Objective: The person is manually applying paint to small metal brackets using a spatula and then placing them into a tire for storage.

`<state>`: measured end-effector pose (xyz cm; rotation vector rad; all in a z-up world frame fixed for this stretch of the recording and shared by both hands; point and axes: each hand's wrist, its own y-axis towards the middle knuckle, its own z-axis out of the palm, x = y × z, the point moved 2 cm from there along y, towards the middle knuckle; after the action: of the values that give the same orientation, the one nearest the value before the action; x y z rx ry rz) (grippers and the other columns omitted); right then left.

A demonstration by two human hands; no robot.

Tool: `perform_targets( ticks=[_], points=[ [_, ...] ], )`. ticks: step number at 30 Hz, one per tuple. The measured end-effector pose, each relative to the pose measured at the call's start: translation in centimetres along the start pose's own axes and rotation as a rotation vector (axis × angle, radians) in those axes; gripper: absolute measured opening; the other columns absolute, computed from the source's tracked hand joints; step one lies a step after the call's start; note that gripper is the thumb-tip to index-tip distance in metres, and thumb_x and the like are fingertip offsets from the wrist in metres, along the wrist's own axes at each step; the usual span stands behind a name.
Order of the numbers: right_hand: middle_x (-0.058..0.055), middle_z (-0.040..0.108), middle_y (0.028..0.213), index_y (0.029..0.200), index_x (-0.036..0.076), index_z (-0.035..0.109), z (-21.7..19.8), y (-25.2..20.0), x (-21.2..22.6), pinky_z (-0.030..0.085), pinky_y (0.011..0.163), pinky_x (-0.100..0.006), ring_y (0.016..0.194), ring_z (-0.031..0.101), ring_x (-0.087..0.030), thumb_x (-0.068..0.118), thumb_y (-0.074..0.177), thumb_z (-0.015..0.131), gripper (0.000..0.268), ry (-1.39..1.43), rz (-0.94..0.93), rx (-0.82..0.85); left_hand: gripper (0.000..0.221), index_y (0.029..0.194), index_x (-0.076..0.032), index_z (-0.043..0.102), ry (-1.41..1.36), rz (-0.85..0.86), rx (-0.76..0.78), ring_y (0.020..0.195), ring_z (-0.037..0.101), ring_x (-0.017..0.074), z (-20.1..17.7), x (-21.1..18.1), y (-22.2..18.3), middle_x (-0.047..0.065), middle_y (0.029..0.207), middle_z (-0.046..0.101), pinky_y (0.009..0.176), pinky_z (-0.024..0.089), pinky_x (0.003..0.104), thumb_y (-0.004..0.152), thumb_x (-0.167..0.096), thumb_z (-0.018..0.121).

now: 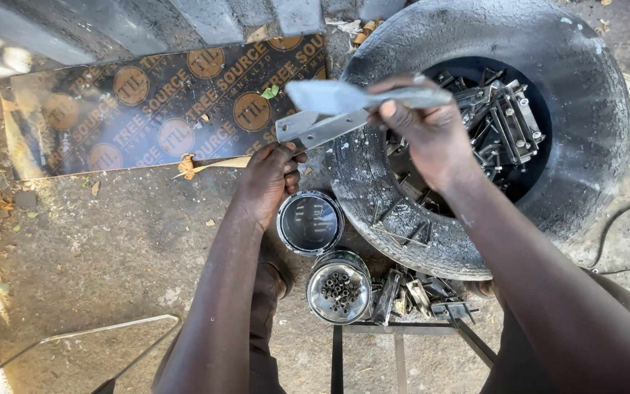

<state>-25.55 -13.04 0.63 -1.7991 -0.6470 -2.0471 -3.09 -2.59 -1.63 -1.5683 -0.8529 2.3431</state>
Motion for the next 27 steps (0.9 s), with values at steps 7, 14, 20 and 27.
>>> perform_targets(
  ticks=[7, 14, 20, 27],
  points=[
    [-0.014, 0.07, 0.111, 0.121, 0.008, 0.065, 0.7, -0.1, -0.4, 0.05, 0.1, -0.04, 0.101, 0.065, -0.024, 0.001, 0.104, 0.058, 0.02, -0.027, 0.048, -0.007, 0.026, 0.11, 0.004, 0.063, 0.017, 0.01, 0.02, 0.065, 0.043, 0.006, 0.4, 0.5, 0.4, -0.003, 0.074, 0.038, 0.062, 0.04, 0.024, 0.101, -0.02, 0.057],
    [-0.015, 0.071, 0.108, 0.121, 0.006, 0.067, 1.3, -0.4, 0.0, 0.054, 0.096, -0.038, 0.101, 0.069, -0.024, 0.003, 0.104, 0.06, 0.019, -0.087, -0.027, -0.012, 0.024, 0.103, 0.003, 0.063, -0.019, -0.001, -0.002, 0.063, 0.041, 0.0052, 1.3, 0.2, 0.4, -0.005, 0.071, 0.035, 0.062, 0.038, 0.024, 0.099, -0.02, 0.056],
    [-0.003, 0.069, 0.125, 0.121, 0.014, 0.07, -0.6, -0.1, -0.8, 0.058, 0.09, -0.025, 0.106, 0.066, -0.015, 0.017, 0.101, 0.07, 0.02, 0.14, 0.038, 0.02, 0.014, 0.096, -0.009, 0.064, -0.121, -0.073, -0.144, 0.051, 0.037, 0.007, 0.4, 0.8, 2.3, 0.002, 0.08, 0.06, 0.049, 0.027, 0.026, 0.099, -0.015, 0.052],
    [-0.002, 0.064, 0.128, 0.116, 0.011, 0.066, -4.0, 0.3, -1.0, 0.058, 0.092, -0.025, 0.103, 0.062, -0.012, 0.013, 0.103, 0.066, 0.013, -0.014, 0.075, -0.267, 0.016, 0.097, -0.005, 0.064, -0.188, -0.03, -0.184, 0.048, 0.036, 0.0072, 0.1, 0.7, 2.4, 0.005, 0.078, 0.058, 0.048, 0.027, 0.026, 0.096, -0.014, 0.051]
  ],
)
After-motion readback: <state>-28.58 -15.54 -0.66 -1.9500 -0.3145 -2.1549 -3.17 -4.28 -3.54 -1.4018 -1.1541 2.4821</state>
